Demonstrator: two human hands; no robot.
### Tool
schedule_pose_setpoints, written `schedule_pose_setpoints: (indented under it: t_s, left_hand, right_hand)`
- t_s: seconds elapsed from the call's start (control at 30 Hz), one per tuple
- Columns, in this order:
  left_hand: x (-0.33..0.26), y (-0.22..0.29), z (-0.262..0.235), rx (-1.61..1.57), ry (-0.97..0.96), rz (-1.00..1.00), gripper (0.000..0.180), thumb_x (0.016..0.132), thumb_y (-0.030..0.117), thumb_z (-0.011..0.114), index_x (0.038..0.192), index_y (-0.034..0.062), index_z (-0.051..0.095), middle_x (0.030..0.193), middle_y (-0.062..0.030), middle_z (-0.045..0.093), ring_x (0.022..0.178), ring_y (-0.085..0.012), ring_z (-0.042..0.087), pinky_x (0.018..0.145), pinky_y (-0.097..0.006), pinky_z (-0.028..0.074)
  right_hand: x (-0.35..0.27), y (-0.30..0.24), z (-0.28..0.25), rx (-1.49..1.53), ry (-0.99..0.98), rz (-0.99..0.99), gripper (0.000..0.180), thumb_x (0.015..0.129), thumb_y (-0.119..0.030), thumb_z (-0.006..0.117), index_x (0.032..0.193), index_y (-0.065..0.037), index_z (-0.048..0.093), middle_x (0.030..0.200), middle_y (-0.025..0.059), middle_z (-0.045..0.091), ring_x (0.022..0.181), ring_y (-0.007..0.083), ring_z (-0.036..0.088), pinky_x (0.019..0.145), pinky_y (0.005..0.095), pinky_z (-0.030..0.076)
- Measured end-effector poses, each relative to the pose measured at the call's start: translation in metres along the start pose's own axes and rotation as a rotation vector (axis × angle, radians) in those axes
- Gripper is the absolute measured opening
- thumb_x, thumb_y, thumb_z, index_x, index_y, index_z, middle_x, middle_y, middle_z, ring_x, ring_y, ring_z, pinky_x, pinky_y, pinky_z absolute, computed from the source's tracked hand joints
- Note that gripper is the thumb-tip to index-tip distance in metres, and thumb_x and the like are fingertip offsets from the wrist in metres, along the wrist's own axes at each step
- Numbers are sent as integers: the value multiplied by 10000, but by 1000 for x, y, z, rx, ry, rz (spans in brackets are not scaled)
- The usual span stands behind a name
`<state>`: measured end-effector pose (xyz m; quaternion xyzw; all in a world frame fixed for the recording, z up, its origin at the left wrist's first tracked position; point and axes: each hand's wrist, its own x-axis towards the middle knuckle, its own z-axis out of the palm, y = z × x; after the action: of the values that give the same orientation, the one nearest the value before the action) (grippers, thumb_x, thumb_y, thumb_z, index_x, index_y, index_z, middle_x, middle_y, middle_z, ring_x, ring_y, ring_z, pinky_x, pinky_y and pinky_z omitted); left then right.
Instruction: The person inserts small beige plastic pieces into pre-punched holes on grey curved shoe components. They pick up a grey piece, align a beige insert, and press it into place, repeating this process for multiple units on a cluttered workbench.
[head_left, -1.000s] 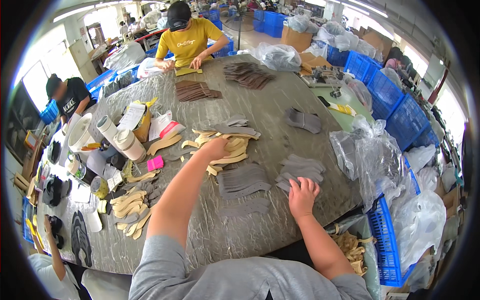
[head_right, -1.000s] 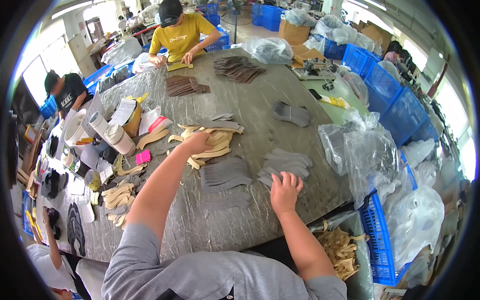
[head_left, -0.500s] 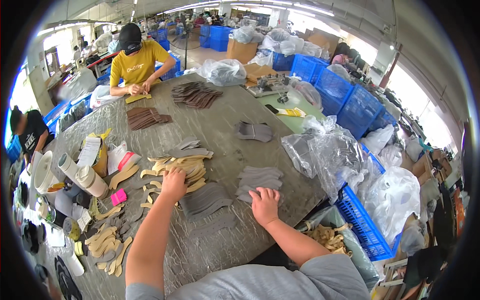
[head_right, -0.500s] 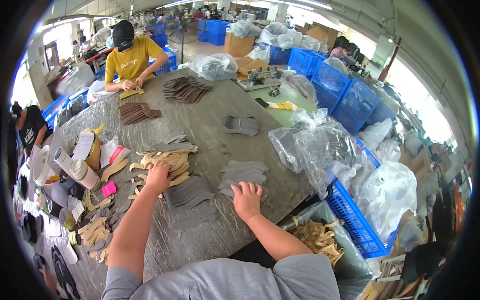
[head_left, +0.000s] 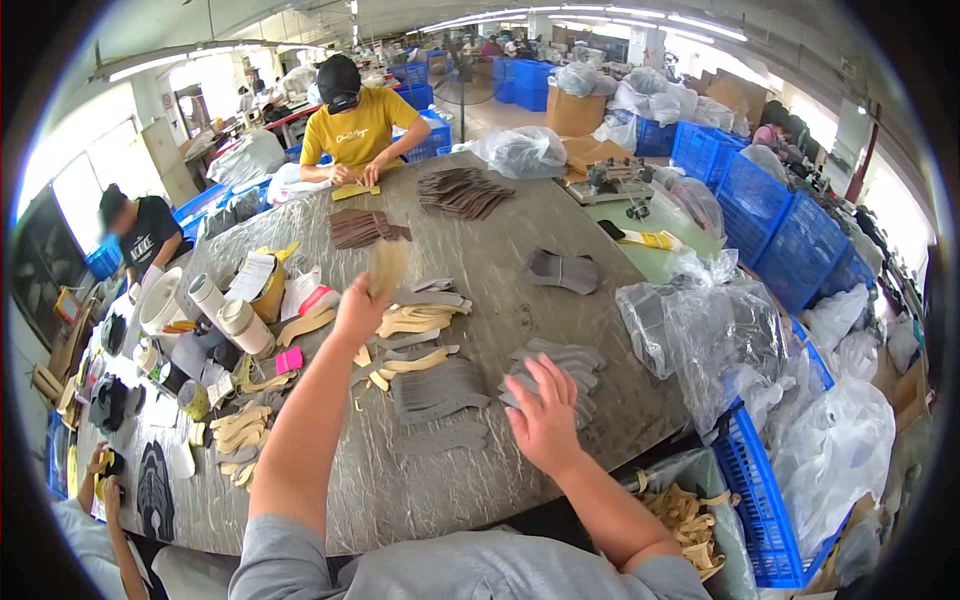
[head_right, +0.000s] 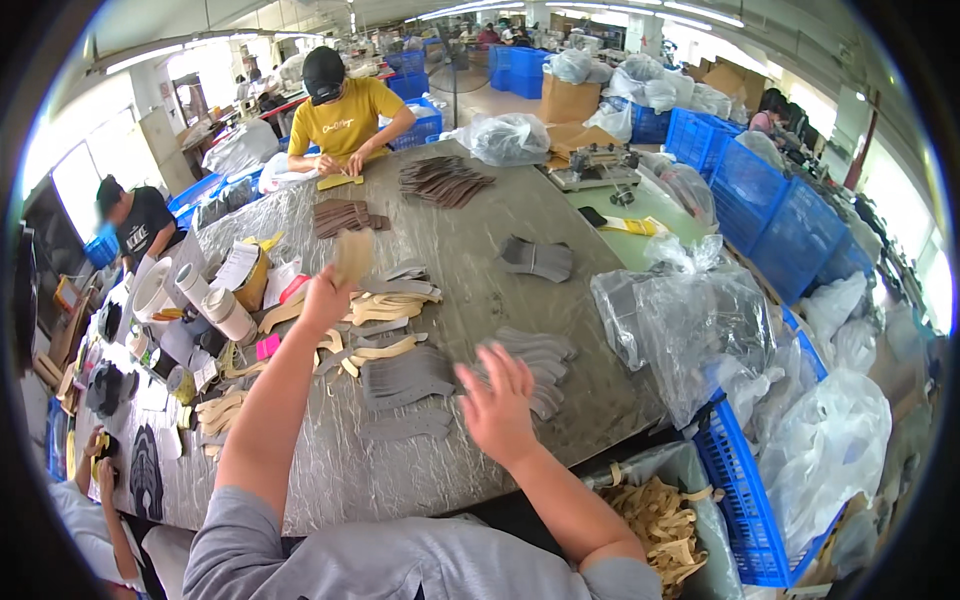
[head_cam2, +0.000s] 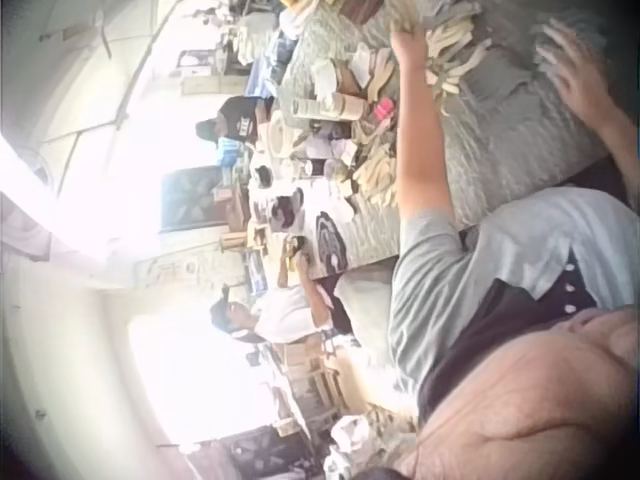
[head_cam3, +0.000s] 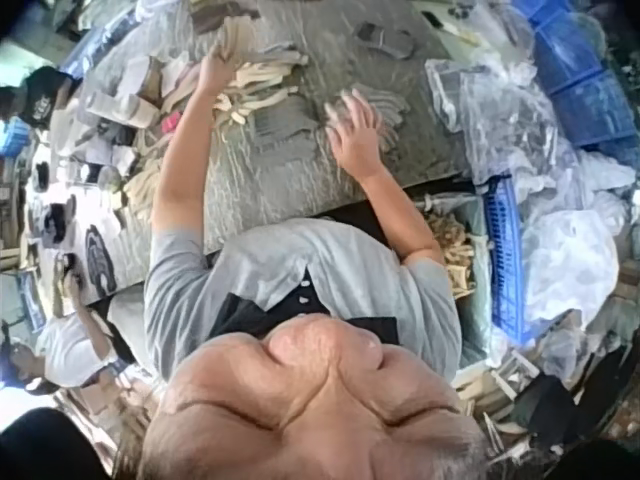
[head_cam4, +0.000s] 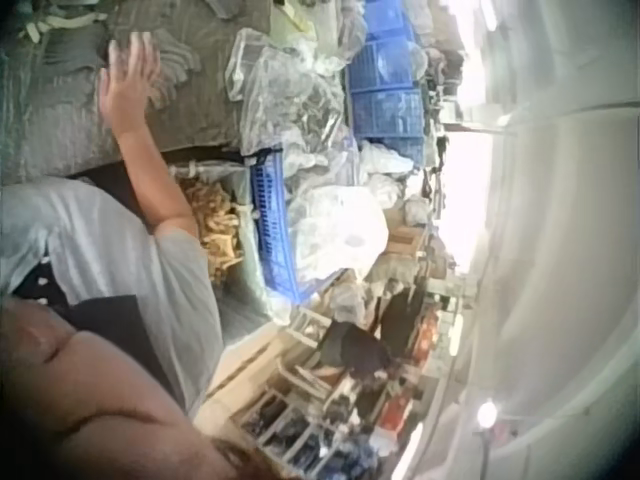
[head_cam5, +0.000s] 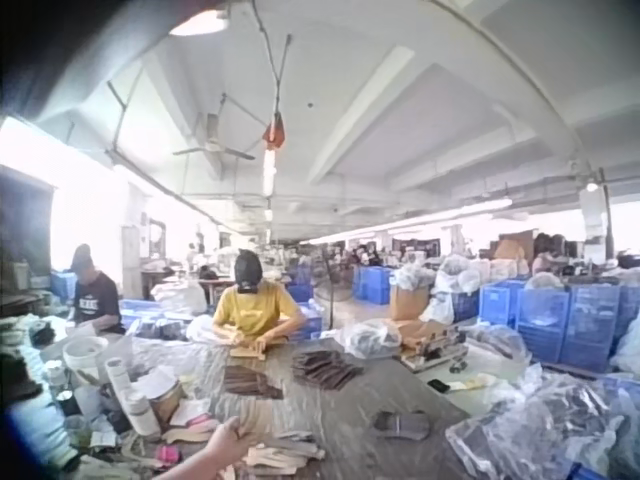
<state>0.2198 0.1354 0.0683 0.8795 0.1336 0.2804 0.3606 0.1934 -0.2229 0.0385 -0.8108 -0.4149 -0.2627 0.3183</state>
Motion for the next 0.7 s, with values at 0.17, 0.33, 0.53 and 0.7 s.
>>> schedule_pose_setpoints:
  t_s: [0.17, 0.33, 0.53, 0.7]
  left_hand:
    - [-14, -5, -31, -598, 11, -389, 316, 927, 134, 625, 1193, -28, 574, 982, -113, 696, 891, -207, 682, 714, -369, 556]
    - [-95, -3, -41, -1000, 4, -524, 281, 985, 119, 556, 1234, -10, 555, 1083, -133, 665, 931, -254, 677, 721, -407, 589]
    - [-164, 0, -53, -1001, 30, -639, 292, 973, 132, 585, 1211, -35, 555, 1055, -147, 667, 922, -260, 684, 681, -423, 596]
    - [-177, 42, -72, -969, 25, -508, 291, 957, 119, 596, 1184, -60, 556, 1012, -166, 663, 869, -266, 691, 642, -407, 607]
  right_hand:
    - [89, -76, -148, -181, 320, -888, 312, 875, -232, 629, 1180, -275, 680, 1314, 7, 569, 1201, 223, 537, 1072, 570, 311]
    - [118, -81, -191, -278, 435, -1121, 340, 871, -229, 648, 1210, -210, 642, 1291, 37, 576, 1178, 232, 552, 1041, 529, 351]
    - [121, -78, -200, -251, 442, -1156, 399, 867, -225, 671, 1247, -131, 597, 1263, 74, 585, 1149, 243, 569, 1004, 480, 398]
    - [110, -71, -173, -27, 398, -972, 462, 863, -222, 689, 1277, -65, 559, 1240, 104, 592, 1125, 252, 584, 974, 439, 437]
